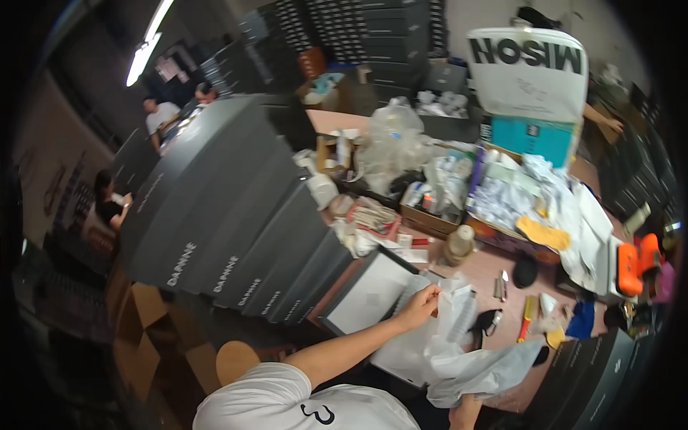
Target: Packing high-heeled shoes into boxes with tissue paper.
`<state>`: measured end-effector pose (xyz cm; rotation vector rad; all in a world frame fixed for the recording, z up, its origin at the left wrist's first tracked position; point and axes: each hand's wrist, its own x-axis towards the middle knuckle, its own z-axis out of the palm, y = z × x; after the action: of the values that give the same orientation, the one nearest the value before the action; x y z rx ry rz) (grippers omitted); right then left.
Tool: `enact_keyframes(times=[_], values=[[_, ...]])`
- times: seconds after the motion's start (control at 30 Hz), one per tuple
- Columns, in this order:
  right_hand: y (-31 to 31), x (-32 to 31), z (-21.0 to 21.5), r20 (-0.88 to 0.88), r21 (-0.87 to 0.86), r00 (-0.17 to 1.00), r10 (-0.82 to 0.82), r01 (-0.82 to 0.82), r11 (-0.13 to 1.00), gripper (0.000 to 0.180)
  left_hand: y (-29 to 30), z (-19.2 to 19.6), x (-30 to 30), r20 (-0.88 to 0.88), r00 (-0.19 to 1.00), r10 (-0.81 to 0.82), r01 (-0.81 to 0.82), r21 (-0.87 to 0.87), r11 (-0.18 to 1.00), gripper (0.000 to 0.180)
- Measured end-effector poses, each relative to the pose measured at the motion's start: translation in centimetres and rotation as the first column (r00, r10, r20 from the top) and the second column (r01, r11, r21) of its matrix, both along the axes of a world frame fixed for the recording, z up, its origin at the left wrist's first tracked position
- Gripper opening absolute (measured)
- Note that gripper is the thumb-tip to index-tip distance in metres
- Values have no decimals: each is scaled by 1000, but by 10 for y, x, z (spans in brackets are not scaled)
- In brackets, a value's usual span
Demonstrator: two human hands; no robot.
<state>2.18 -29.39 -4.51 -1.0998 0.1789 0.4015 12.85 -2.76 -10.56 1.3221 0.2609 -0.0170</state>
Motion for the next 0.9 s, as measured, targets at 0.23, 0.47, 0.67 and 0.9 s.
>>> enact_keyframes(times=[0.23,0.47,0.67,0.9], values=[[120,43,-27,237,-377,927,291,-188,907,43,120,180,-94,597,738,316,-521,205,829,37],[129,38,-103,306,-905,687,659,-6,426,82,125,141,-132,596,736,322,-613,382,692,15],[180,95,236,808,-574,313,499,225,787,65,148,82,-150,205,864,461,-502,254,827,46],[82,52,130,467,-751,777,422,96,654,29,123,40,-147,72,965,253,-254,503,826,35]])
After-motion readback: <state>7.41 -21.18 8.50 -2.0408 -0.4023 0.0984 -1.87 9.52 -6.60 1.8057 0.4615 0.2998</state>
